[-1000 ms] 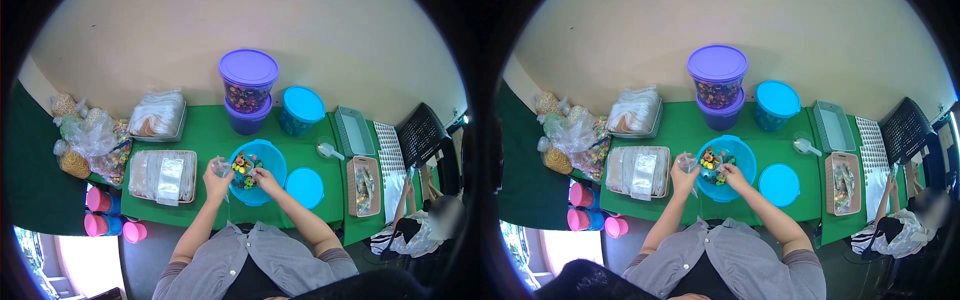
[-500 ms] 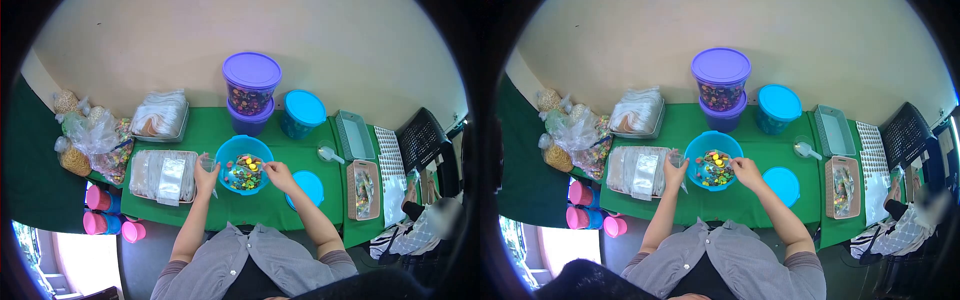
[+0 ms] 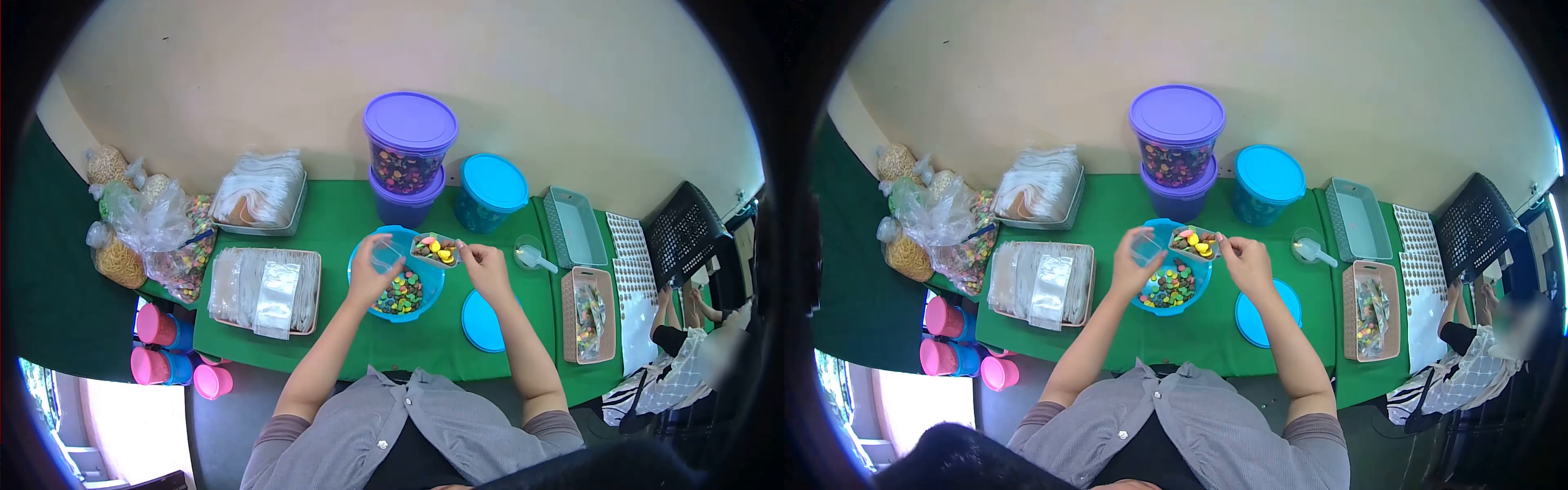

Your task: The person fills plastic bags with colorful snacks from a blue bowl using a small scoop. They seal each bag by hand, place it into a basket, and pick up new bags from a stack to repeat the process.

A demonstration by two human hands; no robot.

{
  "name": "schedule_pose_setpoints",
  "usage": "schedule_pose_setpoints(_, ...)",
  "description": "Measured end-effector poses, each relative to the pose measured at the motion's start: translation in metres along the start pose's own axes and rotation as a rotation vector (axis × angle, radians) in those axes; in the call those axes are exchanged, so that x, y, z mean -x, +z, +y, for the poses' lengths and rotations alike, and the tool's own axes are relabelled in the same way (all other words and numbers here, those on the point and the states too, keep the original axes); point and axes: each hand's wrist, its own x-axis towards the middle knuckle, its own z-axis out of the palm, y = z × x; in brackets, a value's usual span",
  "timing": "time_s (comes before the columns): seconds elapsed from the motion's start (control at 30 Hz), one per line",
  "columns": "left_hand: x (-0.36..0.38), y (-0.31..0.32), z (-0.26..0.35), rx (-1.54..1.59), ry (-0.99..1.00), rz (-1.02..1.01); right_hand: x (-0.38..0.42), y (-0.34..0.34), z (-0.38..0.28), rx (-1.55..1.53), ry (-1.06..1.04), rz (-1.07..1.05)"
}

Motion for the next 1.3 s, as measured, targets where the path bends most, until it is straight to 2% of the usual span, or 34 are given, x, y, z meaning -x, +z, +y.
schedule_pose_setpoints(0.03, 0.003, 0.006, -0.005, 0.003, 0.003, -0.004, -0.001, -0.004, -0.005, 0.056, -0.017, -0.017)
schedule_pose_setpoints(0.13, 0.013, 0.020, -0.010, -0.022, -0.042, -0.180, -0.004, -0.007, -0.009, 0.188, -0.060, -0.058)
schedule_pose_setpoints(0.2, 0.013, 0.021, -0.008, -0.035, -0.028, -0.199, -0.005, -0.004, -0.008, 0.262, -0.093, -0.083)
schedule_pose_setpoints(0.27, 0.015, 0.019, -0.007, -0.048, -0.017, -0.215, -0.006, 0.002, -0.002, 0.372, -0.210, -0.087)
schedule_pose_setpoints(0.33, 0.015, 0.018, -0.007, -0.196, 0.071, -0.235, -0.009, 0.006, -0.002, 0.453, -0.263, -0.107)
schedule_pose_setpoints(0.4, 0.016, 0.018, -0.006, -0.214, 0.074, -0.261, -0.012, 0.011, -0.005, 0.534, -0.312, -0.125)
schedule_pose_setpoints(0.47, 0.018, 0.020, -0.006, -0.230, 0.077, -0.296, -0.015, 0.017, -0.011, 0.630, -0.473, -0.118)
schedule_pose_setpoints(0.53, 0.017, 0.022, -0.007, -0.272, 0.121, -0.287, -0.014, 0.021, -0.024, 0.671, -0.540, -0.103)
schedule_pose_setpoints(0.57, 0.018, 0.023, -0.009, -0.274, 0.119, -0.288, -0.014, 0.024, -0.032, 0.713, -0.614, -0.089)
schedule_pose_setpoints(0.67, 0.018, 0.023, -0.010, -0.254, 0.072, -0.289, -0.017, 0.037, -0.044, 0.834, -0.642, -0.155)
schedule_pose_setpoints(0.8, 0.019, 0.021, -0.011, -0.239, 0.014, -0.300, -0.022, 0.046, -0.056, 0.921, -0.602, -0.107)
schedule_pose_setpoints(0.87, 0.019, 0.020, -0.014, -0.215, -0.022, -0.292, -0.023, 0.042, -0.066, 0.959, -0.502, -0.113)
schedule_pose_setpoints(1.0, 0.013, 0.007, -0.021, -0.216, -0.047, -0.094, -0.029, 0.031, -0.070, 0.985, -0.455, -0.099)
schedule_pose_setpoints(1.07, 0.009, -0.001, -0.025, -0.218, -0.054, 0.019, -0.036, 0.034, -0.060, 0.944, -0.380, -0.023)
schedule_pose_setpoints(1.17, 0.006, -0.008, -0.034, -0.272, -0.070, 0.031, -0.042, 0.045, -0.049, 0.891, -0.366, -0.011)
schedule_pose_setpoints(1.3, 0.008, -0.007, -0.040, -0.210, -0.154, 0.077, -0.045, 0.051, -0.049, 0.954, -0.274, -0.143)
